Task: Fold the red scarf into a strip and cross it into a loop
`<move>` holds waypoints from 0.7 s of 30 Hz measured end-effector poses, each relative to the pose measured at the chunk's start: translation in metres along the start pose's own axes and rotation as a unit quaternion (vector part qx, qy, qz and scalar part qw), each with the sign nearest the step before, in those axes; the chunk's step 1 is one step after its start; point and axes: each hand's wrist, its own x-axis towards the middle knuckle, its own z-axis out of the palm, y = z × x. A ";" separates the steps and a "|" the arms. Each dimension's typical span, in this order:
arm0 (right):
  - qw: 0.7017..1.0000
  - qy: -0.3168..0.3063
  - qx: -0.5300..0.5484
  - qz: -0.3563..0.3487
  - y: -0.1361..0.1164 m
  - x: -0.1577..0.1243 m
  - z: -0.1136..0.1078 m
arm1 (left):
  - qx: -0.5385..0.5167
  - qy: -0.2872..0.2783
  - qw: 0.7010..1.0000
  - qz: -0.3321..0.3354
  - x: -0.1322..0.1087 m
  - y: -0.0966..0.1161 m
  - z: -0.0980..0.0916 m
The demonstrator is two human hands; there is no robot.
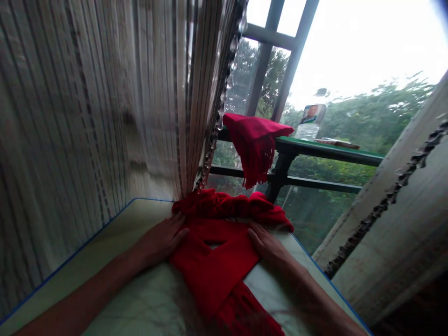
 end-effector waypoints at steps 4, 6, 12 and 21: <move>1.000 0.007 0.001 0.024 0.011 0.001 0.001 | -0.002 -0.004 0.999 -0.047 0.003 -0.014 0.002; 1.000 0.006 0.001 0.029 0.014 0.001 0.001 | -0.006 -0.009 0.999 -0.054 0.003 -0.017 0.003; 1.000 -0.001 0.002 0.020 0.008 0.000 -0.002 | -0.010 -0.013 0.998 -0.056 0.002 -0.012 0.000; 1.000 -0.012 0.004 -0.014 -0.008 0.000 -0.005 | -0.015 -0.011 1.000 0.017 -0.003 0.005 -0.008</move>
